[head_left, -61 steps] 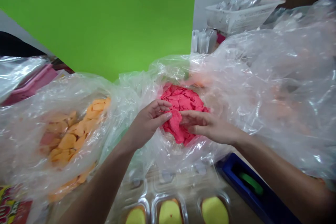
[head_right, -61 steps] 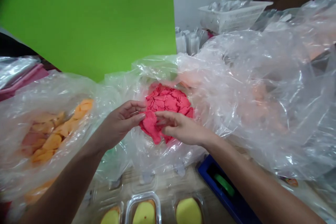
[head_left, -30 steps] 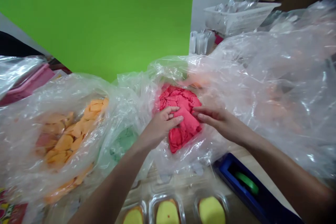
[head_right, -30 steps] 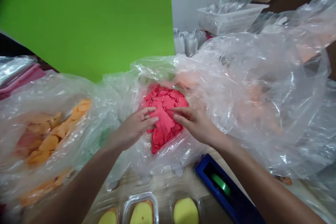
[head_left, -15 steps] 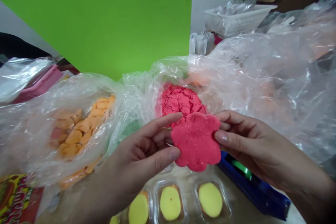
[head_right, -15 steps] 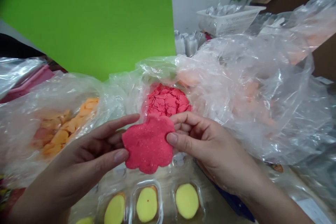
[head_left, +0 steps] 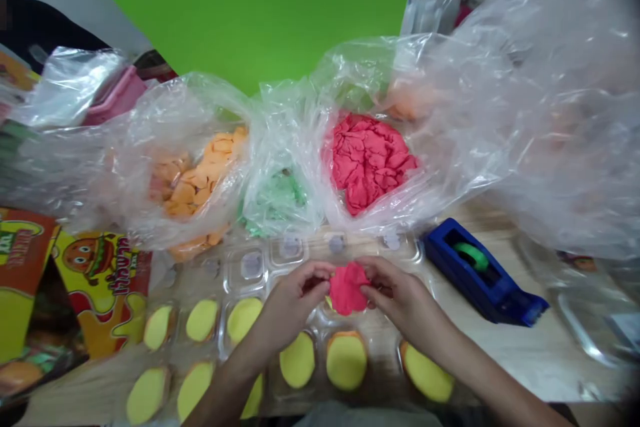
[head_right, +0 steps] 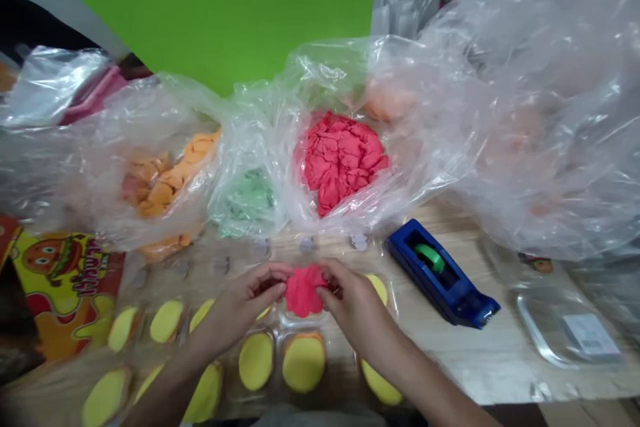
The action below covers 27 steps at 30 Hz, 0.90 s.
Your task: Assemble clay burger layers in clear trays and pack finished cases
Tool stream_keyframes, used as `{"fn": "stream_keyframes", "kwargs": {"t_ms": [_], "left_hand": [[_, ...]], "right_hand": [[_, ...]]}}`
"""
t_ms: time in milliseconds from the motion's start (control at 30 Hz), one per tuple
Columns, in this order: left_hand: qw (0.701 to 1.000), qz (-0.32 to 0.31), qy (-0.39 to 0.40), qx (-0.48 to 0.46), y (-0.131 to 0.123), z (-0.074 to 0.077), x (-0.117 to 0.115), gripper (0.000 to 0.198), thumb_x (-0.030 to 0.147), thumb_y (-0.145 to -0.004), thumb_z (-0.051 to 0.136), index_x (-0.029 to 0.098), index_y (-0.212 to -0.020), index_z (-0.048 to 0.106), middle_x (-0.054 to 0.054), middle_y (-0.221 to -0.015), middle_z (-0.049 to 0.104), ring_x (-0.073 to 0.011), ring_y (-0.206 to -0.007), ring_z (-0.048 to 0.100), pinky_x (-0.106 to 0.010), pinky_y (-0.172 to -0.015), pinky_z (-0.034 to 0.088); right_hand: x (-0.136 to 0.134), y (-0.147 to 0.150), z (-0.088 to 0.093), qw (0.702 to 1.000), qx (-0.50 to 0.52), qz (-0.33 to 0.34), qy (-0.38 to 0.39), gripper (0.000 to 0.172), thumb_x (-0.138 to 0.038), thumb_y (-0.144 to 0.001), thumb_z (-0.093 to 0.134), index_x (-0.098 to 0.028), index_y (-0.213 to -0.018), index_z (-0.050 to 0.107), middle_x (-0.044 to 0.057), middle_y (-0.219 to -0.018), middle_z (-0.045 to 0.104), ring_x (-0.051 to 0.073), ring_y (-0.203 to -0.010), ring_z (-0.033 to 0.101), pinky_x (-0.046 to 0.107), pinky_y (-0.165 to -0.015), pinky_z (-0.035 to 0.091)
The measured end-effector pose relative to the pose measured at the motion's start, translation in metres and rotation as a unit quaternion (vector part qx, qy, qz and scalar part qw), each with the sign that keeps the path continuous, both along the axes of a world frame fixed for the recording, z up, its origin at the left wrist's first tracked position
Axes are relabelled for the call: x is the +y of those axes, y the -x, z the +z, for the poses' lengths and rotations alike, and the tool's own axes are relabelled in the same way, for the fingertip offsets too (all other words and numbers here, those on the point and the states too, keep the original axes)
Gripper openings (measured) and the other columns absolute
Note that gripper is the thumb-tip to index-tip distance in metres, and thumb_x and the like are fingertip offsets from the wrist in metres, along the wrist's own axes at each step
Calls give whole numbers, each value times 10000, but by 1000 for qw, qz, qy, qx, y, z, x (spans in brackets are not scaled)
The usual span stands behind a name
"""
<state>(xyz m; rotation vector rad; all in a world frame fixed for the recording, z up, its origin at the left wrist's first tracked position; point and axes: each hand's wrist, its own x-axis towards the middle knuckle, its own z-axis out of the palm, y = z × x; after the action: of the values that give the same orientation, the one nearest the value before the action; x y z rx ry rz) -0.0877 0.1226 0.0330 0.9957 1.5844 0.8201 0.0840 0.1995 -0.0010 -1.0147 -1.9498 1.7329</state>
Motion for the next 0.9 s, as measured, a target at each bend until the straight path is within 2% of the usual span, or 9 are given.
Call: {"fn": "stream_keyframes", "kwargs": {"t_ms": [133, 300, 400, 500, 633, 700, 767, 833, 900], "left_hand": [[988, -16, -43, 149, -3, -23, -17, 204, 151, -819, 423, 198, -957, 565, -22, -945, 613, -151, -892, 549, -289, -818, 420], [928, -92, -107, 345, -3, -31, -21, 229, 166, -842, 396, 175, -1008, 554, -68, -945, 573, -191, -927, 496, -361, -842, 405], [908, -128, -125, 378, -2, -28, -23, 265, 184, -848, 404, 212, -1086, 514, -60, -1004, 553, -192, -961, 473, -369, -852, 403], [901, -161, -122, 385, -3, -29, -23, 284, 183, -836, 432, 253, -1104, 496, -35, -996, 557, -191, -936, 475, -370, -820, 421], [888, -178, -96, 413, -4, -33, -21, 242, 151, -820, 442, 232, -1026, 537, -42, -950, 566, -202, -899, 489, -385, -791, 438], [887, -171, -97, 417, -1, -27, -17, 221, 160, -808, 464, 225, -1002, 546, -55, -969, 553, -208, -914, 492, -388, -797, 441], [896, -152, -129, 396, 5, -13, -6, 204, 179, -818, 459, 223, -1002, 535, -60, -1002, 532, -194, -947, 489, -357, -815, 439], [899, -129, -185, 374, 11, 6, 14, 197, 184, -843, 421, 219, -1013, 515, -56, -1019, 522, -165, -980, 480, -313, -844, 422], [887, -125, -237, 375, 15, 24, 46, 206, 181, -864, 377, 202, -1025, 504, -55, -1035, 529, -146, -1009, 468, -292, -882, 389]], "right_hand": [[-15, 3, -13, 993, -51, 31, -102, 335, -113, -781, 472, -208, -1094, 547, 60, -971, 641, 190, -866, 602, 339, -775, 487], [-15, -1, -7, 961, -116, 65, -243, 353, -89, -801, 439, -209, -1107, 568, 80, -1026, 623, 205, -925, 585, 348, -813, 490], [-16, -6, -6, 923, -147, 106, -341, 356, -120, -809, 466, -216, -1143, 544, 79, -1073, 625, 228, -936, 581, 392, -827, 487], [-19, -8, -15, 881, -150, 155, -420, 382, -117, -807, 477, -233, -1168, 521, 56, -1170, 585, 246, -1005, 559, 439, -827, 487], [-19, -7, -23, 843, -165, 159, -487, 347, -109, -798, 485, -184, -1129, 556, 94, -1173, 579, 278, -1021, 558, 458, -801, 497], [-11, -9, -16, 847, -163, 146, -484, 323, -153, -793, 515, -180, -1110, 569, 112, -1153, 591, 277, -1008, 564, 445, -794, 499], [8, -14, 2, 859, -148, 126, -474, 294, -188, -803, 513, -201, -1089, 580, 104, -1145, 595, 258, -1015, 557, 425, -803, 492], [39, -20, 27, 863, -137, 89, -478, 265, -195, -825, 477, -196, -1063, 592, 105, -1129, 599, 242, -1018, 548, 409, -819, 477], [80, -21, 49, 861, -149, 29, -486, 264, -208, -839, 453, -151, -1055, 594, 125, -1080, 616, 234, -986, 558, 392, -828, 464]]}}
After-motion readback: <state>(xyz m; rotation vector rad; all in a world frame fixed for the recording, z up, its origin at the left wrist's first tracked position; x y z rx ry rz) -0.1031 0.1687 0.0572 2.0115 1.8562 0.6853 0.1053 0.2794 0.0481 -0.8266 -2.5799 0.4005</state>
